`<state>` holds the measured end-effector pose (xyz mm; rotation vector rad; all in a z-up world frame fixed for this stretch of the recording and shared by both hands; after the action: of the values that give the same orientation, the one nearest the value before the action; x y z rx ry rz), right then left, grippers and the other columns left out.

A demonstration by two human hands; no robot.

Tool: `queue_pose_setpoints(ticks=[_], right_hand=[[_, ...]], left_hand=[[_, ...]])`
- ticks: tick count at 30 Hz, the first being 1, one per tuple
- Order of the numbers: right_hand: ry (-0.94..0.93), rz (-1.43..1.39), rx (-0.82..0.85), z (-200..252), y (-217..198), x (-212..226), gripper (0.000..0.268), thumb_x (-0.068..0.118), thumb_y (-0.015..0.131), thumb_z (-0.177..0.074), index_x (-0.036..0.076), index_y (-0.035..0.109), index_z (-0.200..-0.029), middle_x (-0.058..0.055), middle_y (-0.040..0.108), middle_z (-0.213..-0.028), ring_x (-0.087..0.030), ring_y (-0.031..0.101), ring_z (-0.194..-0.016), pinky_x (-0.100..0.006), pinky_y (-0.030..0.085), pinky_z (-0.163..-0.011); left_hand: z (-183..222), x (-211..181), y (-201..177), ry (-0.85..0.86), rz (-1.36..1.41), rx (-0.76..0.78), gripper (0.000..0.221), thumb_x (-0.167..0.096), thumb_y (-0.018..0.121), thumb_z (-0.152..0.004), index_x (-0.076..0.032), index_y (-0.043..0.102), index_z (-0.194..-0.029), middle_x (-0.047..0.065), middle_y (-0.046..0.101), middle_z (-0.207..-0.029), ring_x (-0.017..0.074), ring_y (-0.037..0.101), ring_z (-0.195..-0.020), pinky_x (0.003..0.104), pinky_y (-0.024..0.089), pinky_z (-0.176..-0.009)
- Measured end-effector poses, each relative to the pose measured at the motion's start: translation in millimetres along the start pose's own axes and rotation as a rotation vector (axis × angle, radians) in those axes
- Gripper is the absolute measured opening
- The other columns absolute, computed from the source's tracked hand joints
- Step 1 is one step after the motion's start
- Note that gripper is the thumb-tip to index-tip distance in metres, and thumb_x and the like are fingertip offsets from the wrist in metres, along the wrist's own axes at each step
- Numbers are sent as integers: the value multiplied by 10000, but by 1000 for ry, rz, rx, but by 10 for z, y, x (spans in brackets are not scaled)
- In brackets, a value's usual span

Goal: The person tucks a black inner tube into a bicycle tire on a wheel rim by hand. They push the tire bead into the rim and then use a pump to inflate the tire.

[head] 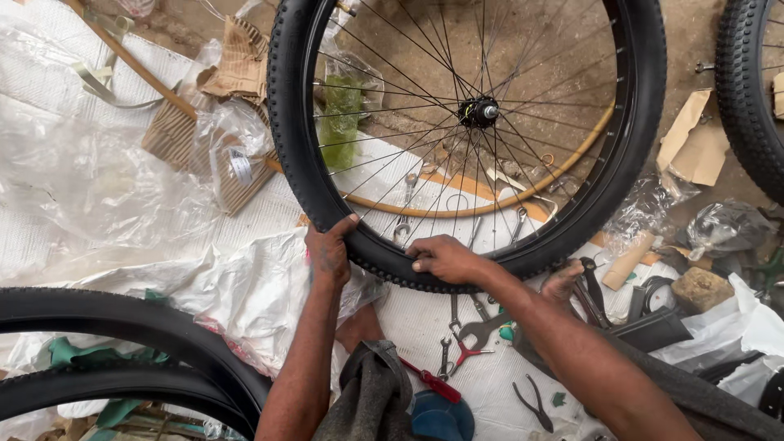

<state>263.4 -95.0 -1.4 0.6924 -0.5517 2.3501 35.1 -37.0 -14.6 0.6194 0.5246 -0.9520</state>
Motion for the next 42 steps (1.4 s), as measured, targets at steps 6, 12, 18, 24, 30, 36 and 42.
queue_pose_setpoints(ticks=[6,12,18,24,30,36,42], right_hand=[[4,66,-368,-314,138,286,548,330,831,-784,45,681,-1227,-151,745,-973,-251,711,-877,-376,558,-822],[-297,-55,-3,-755,20,564,596,450,696,-999,-25,584,-1342,-194,668,-1196,-315,653,-1060,-443,494,-896],[-12,171,-225,-702,146,779,472,473,751,-826,48,779,-1028,-191,746,-915,-349,725,-866,-461,540,-813],[-55,134,-363,-612,347,923,467,430,721,-911,44,675,-1171,-225,723,-924,-405,696,-918,-498,529,-841],[-736,227,-698,42,437,764,223,120,660,-958,34,649,-1164,-203,701,-1212,-365,703,-1093,-435,585,-929],[-77,-287,-144,178,-15,-140,333,137,722,-896,88,707,-1225,-117,763,-1145,-217,721,-1071,-357,576,-965],[96,46,60,81,184,-87,371,262,680,-957,139,694,-1307,-97,753,-1219,-241,709,-1118,-393,518,-1019]], left_hand=[[-50,-336,15,140,-68,26,462,-54,854,-762,5,589,-1136,37,650,-927,152,619,-782,296,541,-717],[-166,-125,-4,-19,1,37,416,-10,851,-714,11,620,-1059,48,657,-878,173,639,-724,335,557,-658],[-405,-90,-166,-115,175,268,425,-20,846,-731,20,625,-1092,64,670,-908,181,669,-768,324,594,-712],[-466,-137,-222,-59,-82,89,461,-66,868,-723,22,615,-1098,84,675,-909,199,662,-743,349,588,-671],[-456,-722,-45,155,-289,29,647,-126,897,-674,16,550,-1202,77,684,-977,217,693,-825,354,613,-726],[266,-256,72,73,-103,-12,712,-134,894,-669,11,574,-1289,79,678,-1036,197,686,-937,320,586,-867],[413,262,-89,75,-83,-106,631,-32,864,-676,2,571,-1234,58,662,-995,202,650,-896,322,554,-825]])
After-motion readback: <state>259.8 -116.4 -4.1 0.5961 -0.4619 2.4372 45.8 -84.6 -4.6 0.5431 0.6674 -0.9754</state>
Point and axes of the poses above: each hand's wrist, its own z-axis away from the middle knuckle, its own y-axis out of the palm, x = y × z, the point moved 4 cm from there along -z, towards the middle knuckle
